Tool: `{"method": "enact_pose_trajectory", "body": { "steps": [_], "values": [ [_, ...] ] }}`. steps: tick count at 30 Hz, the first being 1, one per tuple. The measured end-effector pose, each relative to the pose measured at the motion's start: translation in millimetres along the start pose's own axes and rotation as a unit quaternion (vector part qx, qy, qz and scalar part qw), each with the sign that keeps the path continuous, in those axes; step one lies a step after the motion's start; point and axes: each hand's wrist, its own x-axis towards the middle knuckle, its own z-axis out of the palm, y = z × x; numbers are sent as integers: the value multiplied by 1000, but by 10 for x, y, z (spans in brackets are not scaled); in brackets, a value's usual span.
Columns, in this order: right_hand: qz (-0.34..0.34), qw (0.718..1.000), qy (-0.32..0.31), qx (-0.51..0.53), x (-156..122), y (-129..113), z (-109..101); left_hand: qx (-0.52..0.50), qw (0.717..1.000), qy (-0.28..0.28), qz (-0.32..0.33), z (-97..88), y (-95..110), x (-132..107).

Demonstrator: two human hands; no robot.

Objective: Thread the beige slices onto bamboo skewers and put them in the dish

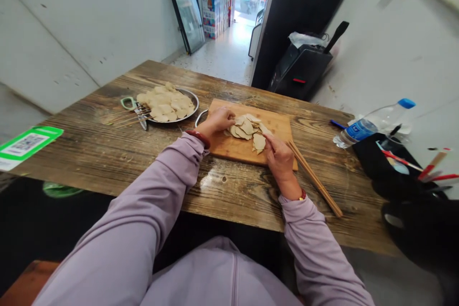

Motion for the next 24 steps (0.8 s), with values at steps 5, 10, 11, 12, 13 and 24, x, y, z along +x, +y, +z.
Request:
{"method": "enact_pose_trajectory", "body": {
  "steps": [5,10,11,12,13,24],
  "values": [
    [18,999,17,48,27,-65,-30,-69,995,36,-68,-24,66,-17],
    [158,957,17,243,71,-192,-108,-339,934,91,-63,-94,146,-326],
    [196,933,12,302,82,-217,-126,-409,907,81,-60,-115,164,-422],
    [230,904,6,360,93,-240,-143,-470,878,65,-62,-133,183,-521],
    [258,872,-3,416,103,-260,-159,-516,852,54,-71,-148,204,-617],
    [314,779,-165,516,-16,-503,-44,-684,720,33,-111,6,332,-1050]
  ]
}}
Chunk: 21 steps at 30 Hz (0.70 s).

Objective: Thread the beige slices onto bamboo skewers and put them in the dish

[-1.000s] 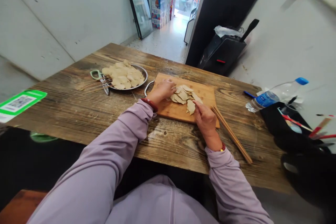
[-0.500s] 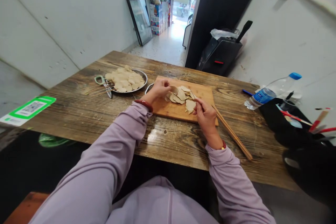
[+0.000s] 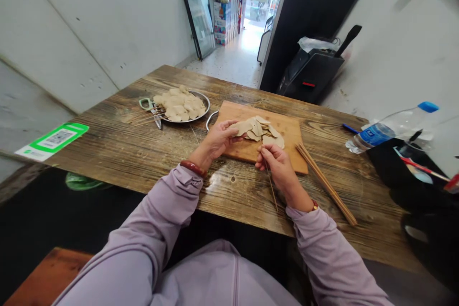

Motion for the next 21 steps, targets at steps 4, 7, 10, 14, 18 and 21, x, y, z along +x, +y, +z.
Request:
{"method": "enact_pose_trajectory", "body": {
  "steps": [4,7,10,14,18,21],
  "values": [
    [-86,984,17,-158,-12,86,27,-5,1000,1,3,-12,-100,7],
    [-132,962,25,-239,-43,125,43,8,999,27,29,-32,-115,-3],
    [-157,945,20,-288,-86,152,72,22,998,50,42,-53,-91,-29],
    [-173,930,15,-325,-116,175,92,64,994,64,60,-57,-67,-58],
    [-173,930,12,-324,-123,172,95,93,990,69,76,-34,-80,-61],
    [-159,936,-1,-315,-133,163,99,96,990,73,74,-22,-95,-54]
  ]
}}
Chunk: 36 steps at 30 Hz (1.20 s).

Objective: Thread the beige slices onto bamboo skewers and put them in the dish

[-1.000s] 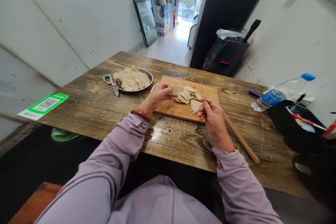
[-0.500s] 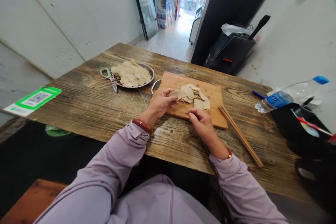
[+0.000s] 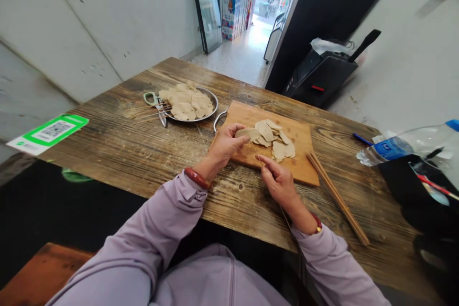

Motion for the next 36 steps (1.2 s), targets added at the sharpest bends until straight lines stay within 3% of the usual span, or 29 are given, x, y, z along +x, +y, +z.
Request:
{"method": "enact_pose_trajectory", "body": {
  "steps": [12,24,36],
  "values": [
    [23,999,-12,20,12,14,-5,-5,1000,-7,7,17,26,-15],
    [55,996,44,61,3,-60,-27,-7,1000,12,-2,33,52,-7],
    [50,997,12,51,26,-106,-75,13,1000,17,7,48,45,-22]
  ]
}}
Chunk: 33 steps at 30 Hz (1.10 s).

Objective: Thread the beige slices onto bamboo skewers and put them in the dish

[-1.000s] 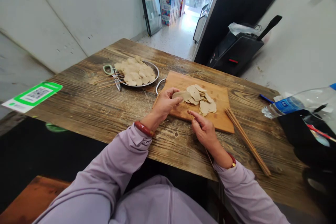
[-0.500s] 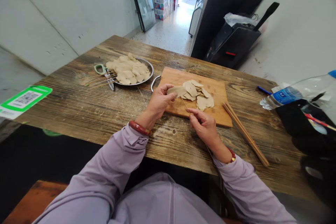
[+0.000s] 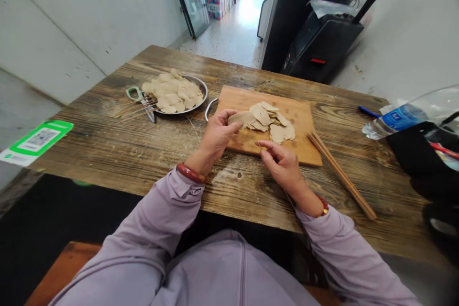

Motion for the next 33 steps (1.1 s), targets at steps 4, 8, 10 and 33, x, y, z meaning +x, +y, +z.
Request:
{"method": "enact_pose_trajectory", "body": {
  "steps": [4,8,10,33],
  "values": [
    [-9,1000,-8,-12,-4,27,1,27,1000,2,8,5,-12,-3],
    [-21,1000,-5,-10,7,43,7,31,999,0,27,-1,-23,2],
    [-25,1000,-9,-5,9,43,9,36,999,4,35,-6,-25,3],
    [-58,998,-3,-35,19,166,47,324,915,0,241,-33,-40,-26]
  ]
}}
